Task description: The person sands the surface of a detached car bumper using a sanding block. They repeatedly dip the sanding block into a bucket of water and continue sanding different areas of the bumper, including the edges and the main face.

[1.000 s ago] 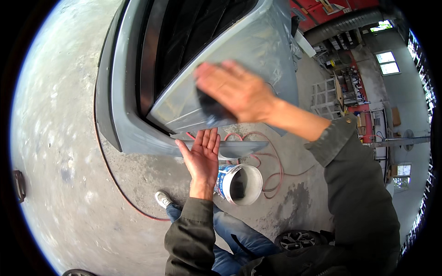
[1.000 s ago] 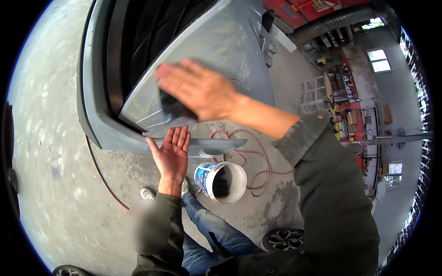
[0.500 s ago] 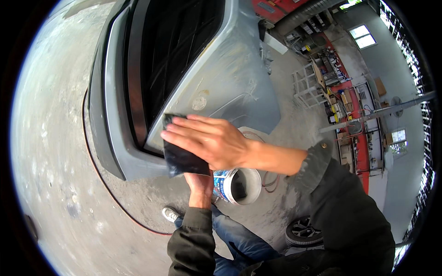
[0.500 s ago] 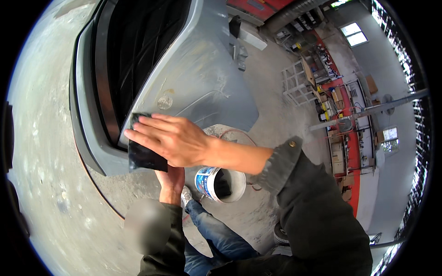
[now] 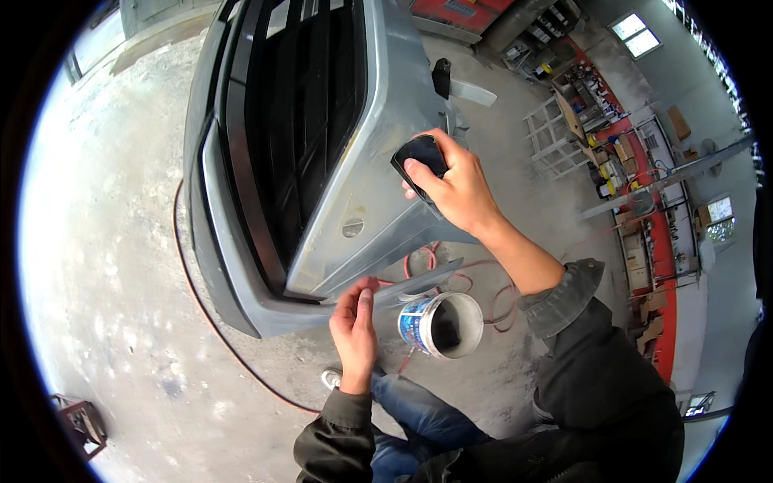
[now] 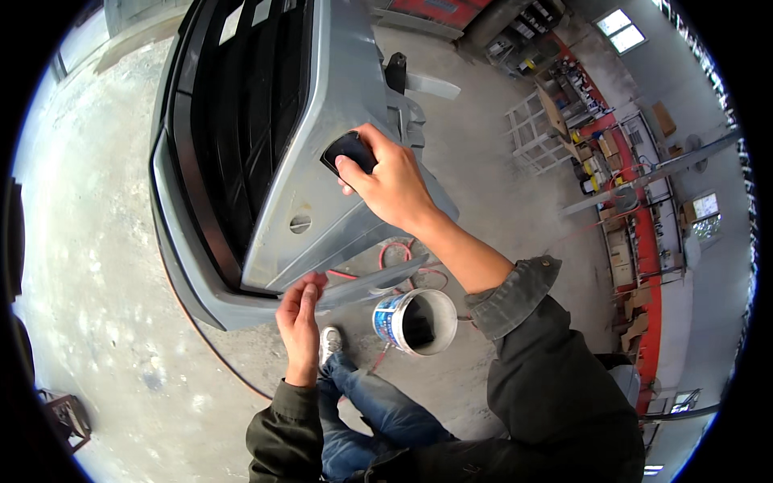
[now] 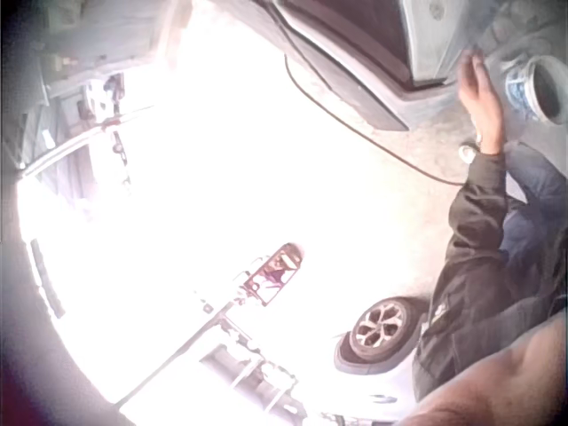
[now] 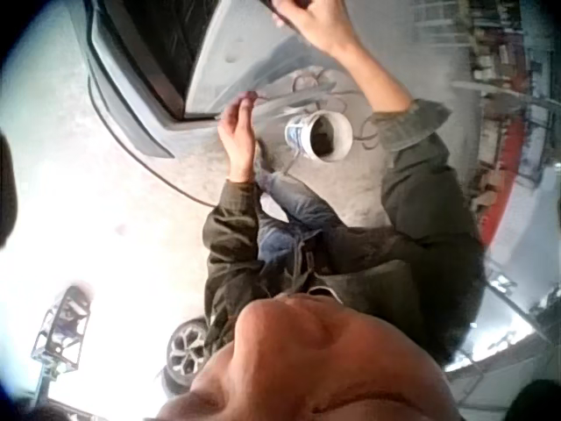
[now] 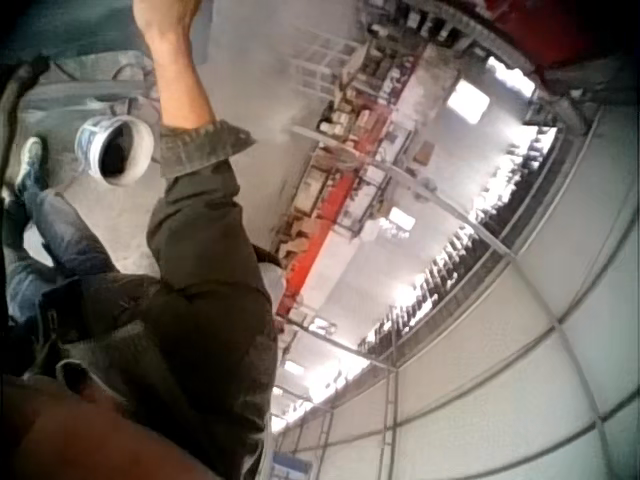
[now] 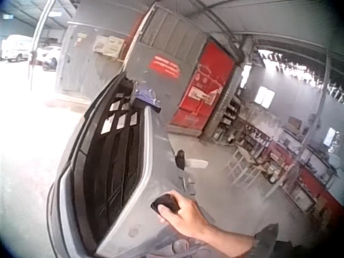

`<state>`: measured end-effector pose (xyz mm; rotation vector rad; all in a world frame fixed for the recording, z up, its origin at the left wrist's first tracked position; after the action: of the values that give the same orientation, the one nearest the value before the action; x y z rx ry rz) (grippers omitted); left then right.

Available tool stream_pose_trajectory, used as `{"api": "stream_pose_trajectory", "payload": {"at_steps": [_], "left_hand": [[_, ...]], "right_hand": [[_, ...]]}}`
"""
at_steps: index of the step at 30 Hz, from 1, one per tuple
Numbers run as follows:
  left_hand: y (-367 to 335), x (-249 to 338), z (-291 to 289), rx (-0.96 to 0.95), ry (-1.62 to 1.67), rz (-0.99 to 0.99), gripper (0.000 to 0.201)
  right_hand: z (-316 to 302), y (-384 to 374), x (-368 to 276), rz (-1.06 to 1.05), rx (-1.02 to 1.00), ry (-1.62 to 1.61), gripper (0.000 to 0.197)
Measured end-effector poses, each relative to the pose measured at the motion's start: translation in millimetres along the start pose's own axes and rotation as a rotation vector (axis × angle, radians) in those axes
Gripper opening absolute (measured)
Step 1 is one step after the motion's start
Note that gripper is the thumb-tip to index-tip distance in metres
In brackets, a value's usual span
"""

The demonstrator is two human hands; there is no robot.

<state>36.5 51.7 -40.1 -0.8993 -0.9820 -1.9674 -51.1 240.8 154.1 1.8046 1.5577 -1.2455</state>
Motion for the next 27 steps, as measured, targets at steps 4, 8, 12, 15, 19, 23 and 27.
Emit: {"api": "stream_pose_trajectory", "payload": {"at_steps": [4,8,12,15,19,23,27], "left_hand": [[-15,152,30,0.145,-0.558,0.658,0.033],[-67,177,60,0.008,-0.749,0.679,0.040],[-84,175,70,-0.200,-0.710,0.563,0.045],[-90,169,56,-0.304,-0.691,0.562,0.049],[-98,175,56,-0.410,-0.672,0.516,0.054],[-102,177,57,-0.453,-0.585,0.390,0.050],[-107,173,38,-0.460,-0.548,0.339,0.042]], "right_hand": [[-4,-20,3,0.067,0.023,0.046,0.021],[-12,-34,11,0.193,0.128,-0.007,0.028],[-32,-57,12,0.222,0.272,0.246,0.041],[-17,-73,12,0.193,0.400,0.294,0.041],[1,-48,12,0.236,0.584,0.286,0.039],[8,-23,19,0.181,0.635,0.221,0.035],[16,-44,1,0.258,0.647,0.303,0.033]]}}
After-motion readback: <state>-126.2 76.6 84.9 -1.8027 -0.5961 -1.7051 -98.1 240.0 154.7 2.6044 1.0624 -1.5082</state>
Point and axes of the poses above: each hand's wrist, its own y-axis away from the middle knuckle, its own z-axis out of the palm, x = y × z, the point moved 8 cm from there along -y, towards the middle knuckle, and after that the axes turned 5 degrees about -z, right-handed, at the moved point
